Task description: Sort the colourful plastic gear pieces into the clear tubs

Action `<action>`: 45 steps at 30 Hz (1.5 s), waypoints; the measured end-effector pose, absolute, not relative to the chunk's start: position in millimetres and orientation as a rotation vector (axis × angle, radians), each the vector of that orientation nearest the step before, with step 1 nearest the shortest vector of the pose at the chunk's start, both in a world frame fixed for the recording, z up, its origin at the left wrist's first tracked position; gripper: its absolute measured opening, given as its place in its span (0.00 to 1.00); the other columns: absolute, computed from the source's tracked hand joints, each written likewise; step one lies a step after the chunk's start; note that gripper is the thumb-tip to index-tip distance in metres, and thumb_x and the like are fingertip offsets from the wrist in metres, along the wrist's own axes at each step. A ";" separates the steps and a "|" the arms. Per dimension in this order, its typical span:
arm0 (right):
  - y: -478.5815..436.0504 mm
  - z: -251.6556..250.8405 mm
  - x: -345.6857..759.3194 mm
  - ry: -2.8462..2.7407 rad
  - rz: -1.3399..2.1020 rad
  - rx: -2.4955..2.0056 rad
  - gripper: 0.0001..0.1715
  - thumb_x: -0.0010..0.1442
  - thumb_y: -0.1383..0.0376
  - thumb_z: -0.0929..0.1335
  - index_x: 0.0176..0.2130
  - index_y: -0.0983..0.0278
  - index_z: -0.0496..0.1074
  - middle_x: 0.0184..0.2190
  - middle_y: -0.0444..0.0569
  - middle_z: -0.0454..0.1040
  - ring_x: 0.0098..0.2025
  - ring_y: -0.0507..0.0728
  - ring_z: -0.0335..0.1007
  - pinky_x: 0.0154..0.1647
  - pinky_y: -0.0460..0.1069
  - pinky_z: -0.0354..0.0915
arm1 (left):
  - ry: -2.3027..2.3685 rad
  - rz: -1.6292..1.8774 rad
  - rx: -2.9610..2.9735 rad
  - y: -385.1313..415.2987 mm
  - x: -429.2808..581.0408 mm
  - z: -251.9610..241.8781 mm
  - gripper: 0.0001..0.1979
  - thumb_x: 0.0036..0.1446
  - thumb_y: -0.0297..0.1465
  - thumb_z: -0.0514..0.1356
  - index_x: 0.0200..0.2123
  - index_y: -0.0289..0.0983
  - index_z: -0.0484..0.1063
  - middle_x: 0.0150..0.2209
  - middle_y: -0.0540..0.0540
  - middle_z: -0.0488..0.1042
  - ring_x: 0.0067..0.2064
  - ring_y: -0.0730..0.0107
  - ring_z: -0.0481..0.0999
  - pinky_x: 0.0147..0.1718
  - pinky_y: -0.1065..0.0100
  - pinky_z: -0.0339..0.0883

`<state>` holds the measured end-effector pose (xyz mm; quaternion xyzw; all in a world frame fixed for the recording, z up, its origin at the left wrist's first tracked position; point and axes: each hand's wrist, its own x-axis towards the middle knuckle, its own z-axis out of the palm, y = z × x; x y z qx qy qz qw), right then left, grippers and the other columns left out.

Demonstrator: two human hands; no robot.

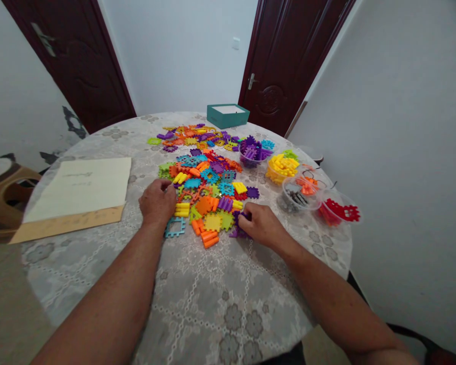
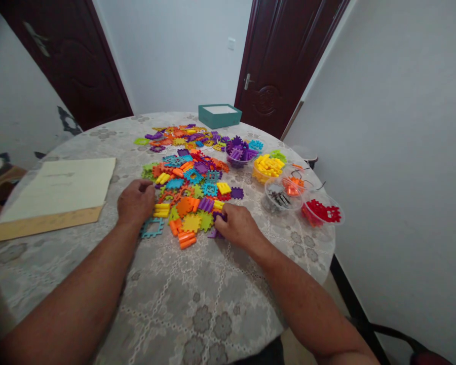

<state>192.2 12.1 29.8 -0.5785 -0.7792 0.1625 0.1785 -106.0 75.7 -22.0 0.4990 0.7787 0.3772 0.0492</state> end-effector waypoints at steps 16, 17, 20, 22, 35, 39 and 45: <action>103.5 -28.2 245.2 -1.787 0.374 -1.614 0.19 0.62 0.61 0.65 0.49 0.65 0.77 0.46 0.53 0.80 0.49 0.60 0.74 0.55 0.55 0.68 | 2.381 1.102 1.503 74.4 -104.5 -18.3 0.14 0.63 0.37 0.57 0.46 0.44 0.80 0.44 0.44 0.83 0.47 0.53 0.79 0.49 0.56 0.68; 103.8 -28.2 244.2 -1.819 0.310 -1.652 0.19 0.62 0.61 0.65 0.49 0.65 0.77 0.47 0.54 0.79 0.50 0.60 0.74 0.56 0.54 0.67 | 2.381 1.098 1.506 74.1 -104.7 -17.9 0.14 0.63 0.37 0.56 0.46 0.44 0.80 0.44 0.44 0.83 0.47 0.53 0.80 0.49 0.56 0.68; 102.6 -26.6 242.9 -1.898 0.211 -1.758 0.18 0.64 0.62 0.65 0.50 0.66 0.77 0.47 0.56 0.79 0.50 0.60 0.74 0.55 0.53 0.67 | 2.380 1.090 1.522 73.8 -105.5 -17.6 0.14 0.63 0.38 0.56 0.46 0.44 0.80 0.45 0.43 0.83 0.48 0.52 0.80 0.49 0.56 0.68; 101.8 -25.8 243.4 -1.934 0.218 -1.792 0.18 0.65 0.62 0.65 0.50 0.66 0.77 0.46 0.56 0.80 0.49 0.60 0.75 0.54 0.52 0.67 | 2.384 1.081 1.526 74.2 -106.1 -17.8 0.14 0.63 0.38 0.56 0.45 0.44 0.80 0.45 0.43 0.83 0.48 0.52 0.80 0.49 0.56 0.68; 91.8 -26.9 253.5 -1.647 0.654 -1.617 0.22 0.55 0.53 0.69 0.44 0.64 0.76 0.29 0.45 0.73 0.30 0.56 0.69 0.31 0.48 0.64 | 2.378 1.066 1.550 73.4 -106.7 -16.8 0.14 0.63 0.37 0.55 0.44 0.44 0.80 0.44 0.43 0.83 0.48 0.51 0.80 0.50 0.55 0.67; 82.0 -18.3 247.8 -1.641 0.715 -1.618 0.15 0.54 0.54 0.69 0.36 0.63 0.73 0.27 0.45 0.73 0.29 0.57 0.69 0.30 0.49 0.64 | 2.380 1.045 1.568 73.8 -107.7 -17.9 0.14 0.63 0.36 0.55 0.44 0.44 0.80 0.44 0.43 0.83 0.48 0.52 0.80 0.49 0.56 0.67; 98.4 47.3 245.3 -1.815 0.307 -1.555 0.18 0.58 0.57 0.67 0.46 0.62 0.74 0.36 0.48 0.78 0.38 0.58 0.73 0.40 0.51 0.67 | 2.376 1.024 1.589 72.7 -107.8 -16.3 0.14 0.63 0.37 0.54 0.44 0.44 0.80 0.43 0.43 0.83 0.47 0.53 0.81 0.48 0.57 0.67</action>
